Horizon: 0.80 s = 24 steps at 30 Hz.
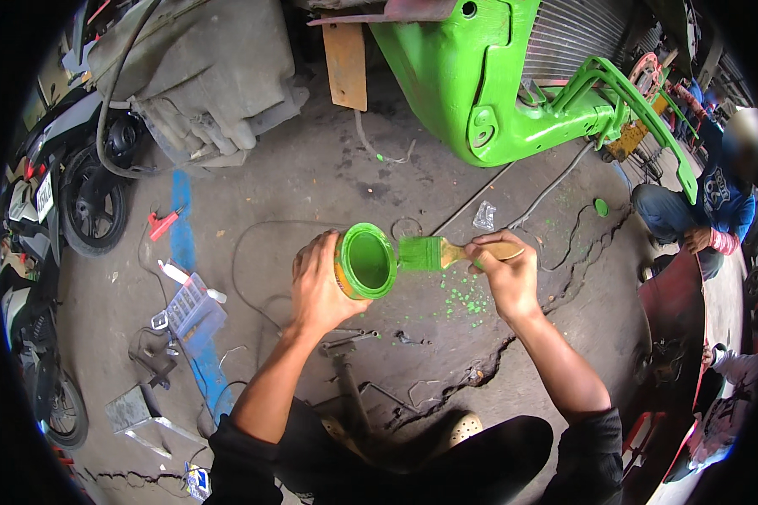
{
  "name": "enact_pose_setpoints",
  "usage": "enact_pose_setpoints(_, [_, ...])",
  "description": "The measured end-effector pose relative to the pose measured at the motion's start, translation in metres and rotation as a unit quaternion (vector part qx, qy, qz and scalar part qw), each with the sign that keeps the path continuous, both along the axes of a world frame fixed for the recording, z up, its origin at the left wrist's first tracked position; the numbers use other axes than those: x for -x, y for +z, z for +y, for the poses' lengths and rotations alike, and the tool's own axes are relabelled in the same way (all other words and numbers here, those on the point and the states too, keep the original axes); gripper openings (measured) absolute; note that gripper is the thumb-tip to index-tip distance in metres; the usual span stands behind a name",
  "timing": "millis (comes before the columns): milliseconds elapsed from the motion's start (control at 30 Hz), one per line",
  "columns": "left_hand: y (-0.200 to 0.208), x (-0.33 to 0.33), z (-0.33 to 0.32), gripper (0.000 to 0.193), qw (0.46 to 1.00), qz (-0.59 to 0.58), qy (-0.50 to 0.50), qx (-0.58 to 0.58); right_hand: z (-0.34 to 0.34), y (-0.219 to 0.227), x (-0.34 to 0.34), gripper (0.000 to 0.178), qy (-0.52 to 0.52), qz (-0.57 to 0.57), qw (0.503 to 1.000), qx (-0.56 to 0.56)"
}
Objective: The person paints a green motorcycle frame with a brush, repeatedly dipping the brush into a paint can and applying paint to various sections of the frame. The person remains crouched or seated on the floor during the task.
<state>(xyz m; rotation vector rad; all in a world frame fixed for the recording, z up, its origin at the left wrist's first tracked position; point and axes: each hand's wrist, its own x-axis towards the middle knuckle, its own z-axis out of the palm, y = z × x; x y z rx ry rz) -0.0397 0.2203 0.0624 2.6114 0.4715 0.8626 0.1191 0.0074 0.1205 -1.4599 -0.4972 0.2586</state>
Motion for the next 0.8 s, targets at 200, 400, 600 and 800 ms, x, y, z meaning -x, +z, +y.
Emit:
enact_pose_setpoints(200, [-0.001, -0.006, -0.009, 0.111, 0.997, 0.033, -0.033, 0.056, 0.003, -0.009, 0.000, 0.016, 0.251, -0.366, 0.894, 0.066])
enact_pose_setpoints(400, [0.003, -0.002, -0.007, 0.110, 0.994, 0.055, -0.019, 0.094, -0.026, -0.021, -0.011, 0.012, 0.229, -0.276, 0.926, 0.121])
enact_pose_setpoints(600, [-0.001, 0.001, -0.007, 0.115, 0.992, 0.070, -0.007, 0.105, -0.067, -0.035, -0.035, 0.019, 0.122, 0.142, 0.975, -0.122])
enact_pose_setpoints(800, [-0.006, -0.004, -0.012, 0.113, 0.991, 0.084, -0.027, 0.098, -0.077, -0.060, -0.045, 0.019, 0.055, 0.301, 0.938, -0.165])
